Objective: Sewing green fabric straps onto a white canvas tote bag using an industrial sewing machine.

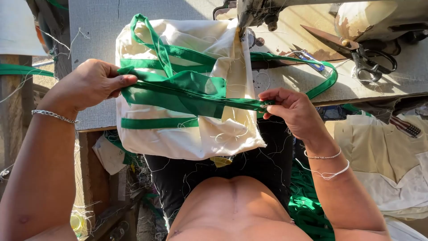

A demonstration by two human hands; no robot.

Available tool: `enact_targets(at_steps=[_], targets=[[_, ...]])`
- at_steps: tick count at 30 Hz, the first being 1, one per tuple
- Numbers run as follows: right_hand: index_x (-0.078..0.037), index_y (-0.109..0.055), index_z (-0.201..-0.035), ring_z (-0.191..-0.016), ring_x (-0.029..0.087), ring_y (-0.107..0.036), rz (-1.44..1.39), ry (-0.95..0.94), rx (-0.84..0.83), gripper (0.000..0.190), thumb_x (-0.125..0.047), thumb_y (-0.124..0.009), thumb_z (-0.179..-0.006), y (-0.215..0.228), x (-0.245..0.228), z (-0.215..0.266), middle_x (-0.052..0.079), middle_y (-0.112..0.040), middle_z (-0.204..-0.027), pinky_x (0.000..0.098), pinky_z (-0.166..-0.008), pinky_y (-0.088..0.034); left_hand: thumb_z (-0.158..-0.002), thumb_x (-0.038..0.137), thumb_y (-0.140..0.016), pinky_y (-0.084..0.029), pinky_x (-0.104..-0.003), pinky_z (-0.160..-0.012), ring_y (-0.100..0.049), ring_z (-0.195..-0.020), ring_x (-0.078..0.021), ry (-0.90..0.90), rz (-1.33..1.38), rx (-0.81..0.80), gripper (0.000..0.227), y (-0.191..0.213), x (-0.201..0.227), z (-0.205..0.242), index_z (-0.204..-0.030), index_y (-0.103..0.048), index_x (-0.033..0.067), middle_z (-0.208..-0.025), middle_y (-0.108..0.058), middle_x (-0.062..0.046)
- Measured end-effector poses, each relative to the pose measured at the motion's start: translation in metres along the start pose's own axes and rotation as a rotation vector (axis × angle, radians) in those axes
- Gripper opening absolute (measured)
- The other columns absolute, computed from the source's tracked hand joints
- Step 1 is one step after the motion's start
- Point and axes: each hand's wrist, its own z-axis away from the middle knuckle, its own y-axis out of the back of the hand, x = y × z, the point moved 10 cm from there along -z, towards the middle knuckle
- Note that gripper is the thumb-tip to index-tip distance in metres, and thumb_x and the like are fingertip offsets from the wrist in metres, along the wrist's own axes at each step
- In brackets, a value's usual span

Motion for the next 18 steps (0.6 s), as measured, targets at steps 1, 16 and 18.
enact_targets(at_steps=[1,16,18], targets=[[0.0,-0.071,-0.113,-0.07,0.02,-0.068,0.001,0.0,-0.004,0.026,0.006,-0.063,-0.089,-0.002,0.001,0.0,0.011,-0.071,-0.105,0.025,-0.074,-0.057,-0.1,0.033,-0.074,-0.036,-0.029,-0.055,-0.045,-0.063,-0.0146,0.003,0.002,0.002,0.035,0.0,-0.003,-0.002,-0.091,-0.079,-0.0004,-0.069,-0.055,-0.007],[0.003,-0.068,-0.116,-0.076,0.023,-0.072,-0.07,0.006,0.011,0.023,0.005,-0.065,-0.092,-0.008,0.001,-0.001,0.013,-0.069,-0.096,0.0266,-0.063,-0.059,-0.112,0.022,-0.06,-0.038,-0.03,-0.062,-0.044,-0.069,-0.0149,-0.171,-0.009,0.016,0.035,0.002,0.008,-0.002,-0.088,-0.071,-0.0008,-0.073,-0.054,-0.006],[0.002,-0.067,-0.117,-0.078,0.024,-0.074,-0.095,-0.015,0.019,0.025,0.005,-0.064,-0.093,-0.006,0.009,-0.002,0.012,-0.07,-0.094,0.0283,-0.065,-0.061,-0.108,0.016,-0.061,-0.046,-0.028,-0.076,-0.054,-0.081,-0.0133,-0.159,0.07,-0.004,0.017,0.0,0.007,-0.001,-0.106,-0.072,0.0029,-0.087,-0.065,-0.006]])
